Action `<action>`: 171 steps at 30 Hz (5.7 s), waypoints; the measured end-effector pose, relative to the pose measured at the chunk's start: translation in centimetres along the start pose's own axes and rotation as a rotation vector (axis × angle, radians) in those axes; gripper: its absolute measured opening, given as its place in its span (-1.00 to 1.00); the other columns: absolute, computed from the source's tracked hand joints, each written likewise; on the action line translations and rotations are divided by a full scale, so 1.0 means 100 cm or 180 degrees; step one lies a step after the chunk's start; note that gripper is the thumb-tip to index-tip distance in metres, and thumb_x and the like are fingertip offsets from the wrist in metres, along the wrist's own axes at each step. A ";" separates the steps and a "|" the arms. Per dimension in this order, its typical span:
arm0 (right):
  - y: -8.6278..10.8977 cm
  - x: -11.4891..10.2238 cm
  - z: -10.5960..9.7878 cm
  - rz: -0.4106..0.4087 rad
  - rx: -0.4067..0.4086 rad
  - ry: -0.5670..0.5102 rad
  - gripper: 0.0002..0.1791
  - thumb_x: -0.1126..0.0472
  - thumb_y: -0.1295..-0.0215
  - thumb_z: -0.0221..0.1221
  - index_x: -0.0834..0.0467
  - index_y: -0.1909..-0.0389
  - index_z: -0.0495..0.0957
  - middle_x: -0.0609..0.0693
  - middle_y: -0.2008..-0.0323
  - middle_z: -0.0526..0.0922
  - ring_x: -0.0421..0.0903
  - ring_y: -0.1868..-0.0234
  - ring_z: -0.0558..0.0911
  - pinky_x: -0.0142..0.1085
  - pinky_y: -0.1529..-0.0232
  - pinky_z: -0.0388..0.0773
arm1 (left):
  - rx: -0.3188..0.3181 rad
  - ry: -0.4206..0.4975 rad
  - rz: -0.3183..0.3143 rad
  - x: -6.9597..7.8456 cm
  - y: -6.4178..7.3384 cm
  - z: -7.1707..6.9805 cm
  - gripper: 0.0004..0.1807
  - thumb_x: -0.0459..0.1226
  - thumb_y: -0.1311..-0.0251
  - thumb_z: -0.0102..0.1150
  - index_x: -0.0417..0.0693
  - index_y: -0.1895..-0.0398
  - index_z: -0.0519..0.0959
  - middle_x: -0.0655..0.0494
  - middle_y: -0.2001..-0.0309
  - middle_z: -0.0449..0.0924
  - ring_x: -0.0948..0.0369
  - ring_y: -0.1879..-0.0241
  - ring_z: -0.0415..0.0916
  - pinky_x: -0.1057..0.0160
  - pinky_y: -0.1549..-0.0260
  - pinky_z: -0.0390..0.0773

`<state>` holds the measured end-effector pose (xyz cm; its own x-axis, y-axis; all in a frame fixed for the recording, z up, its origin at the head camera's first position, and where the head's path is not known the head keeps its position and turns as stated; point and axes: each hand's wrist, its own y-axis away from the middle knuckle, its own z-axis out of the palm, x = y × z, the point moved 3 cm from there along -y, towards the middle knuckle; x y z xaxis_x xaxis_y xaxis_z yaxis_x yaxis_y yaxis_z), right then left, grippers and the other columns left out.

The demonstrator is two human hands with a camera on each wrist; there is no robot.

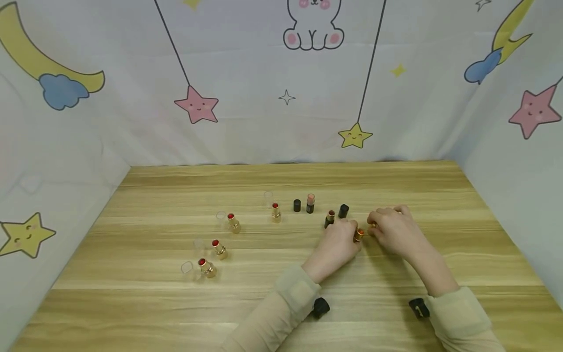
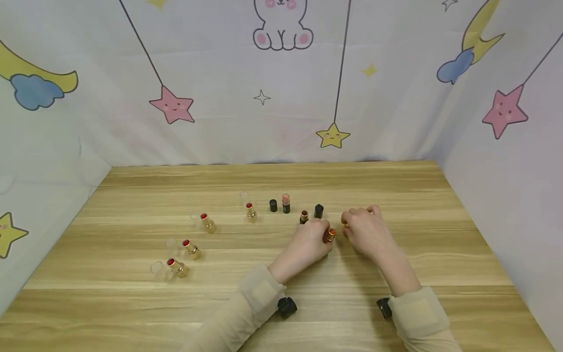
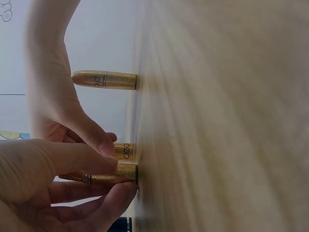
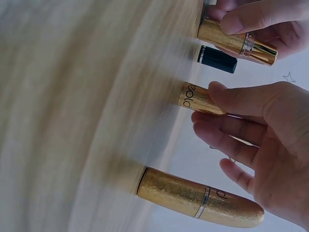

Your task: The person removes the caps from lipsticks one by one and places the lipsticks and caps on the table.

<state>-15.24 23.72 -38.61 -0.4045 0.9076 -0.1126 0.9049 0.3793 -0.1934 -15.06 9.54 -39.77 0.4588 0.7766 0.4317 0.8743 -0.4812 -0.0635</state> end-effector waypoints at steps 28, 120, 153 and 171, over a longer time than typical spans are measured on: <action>0.031 -0.001 -0.049 0.0317 0.0096 -0.0012 -0.63 0.13 -0.17 0.29 0.24 0.05 0.58 0.22 0.03 0.64 0.28 -0.07 0.50 0.27 -0.09 0.29 | 0.0526 -0.0480 0.0329 0.029 0.020 -0.030 -0.74 -0.21 -0.11 0.29 0.03 0.12 0.56 0.21 0.29 0.54 0.32 0.40 0.45 0.46 0.52 0.40; 0.107 0.012 -0.059 0.0645 0.1023 -0.1477 -0.73 0.33 -0.15 0.30 0.06 0.10 0.63 -0.30 0.25 0.66 -0.56 0.29 0.53 -0.69 0.26 0.44 | 0.0304 -0.0525 0.0689 0.082 0.015 -0.002 -0.85 -0.04 -0.16 0.21 0.19 0.44 0.47 0.39 0.53 0.37 0.47 0.63 0.23 0.51 0.74 0.18; 0.117 -0.009 -0.052 0.0125 0.0996 -0.2633 -0.63 0.64 -0.12 0.14 0.34 0.04 0.54 -0.19 0.24 0.69 -0.34 0.24 0.67 -0.57 0.16 0.57 | 0.0447 -0.0013 0.1413 0.054 0.057 -0.036 -0.84 -0.08 -0.23 0.23 0.06 0.27 0.57 0.35 0.39 0.50 0.51 0.50 0.26 0.66 0.52 0.21; 0.115 -0.013 -0.053 -0.0017 0.1015 -0.2654 -0.63 0.67 -0.10 0.13 0.35 0.07 0.55 -0.12 0.19 0.68 -0.34 0.18 0.64 -0.58 0.11 0.56 | 0.0459 -0.0026 0.1435 0.053 0.060 -0.040 -0.84 -0.09 -0.20 0.26 0.06 0.32 0.58 0.36 0.46 0.47 0.50 0.53 0.24 0.66 0.54 0.19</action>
<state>-3.59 27.88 -35.52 -0.4862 0.4328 -0.7591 0.8730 0.2022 -0.4439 -8.01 9.11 -34.28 0.7984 0.5067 0.3253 0.6004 -0.7102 -0.3676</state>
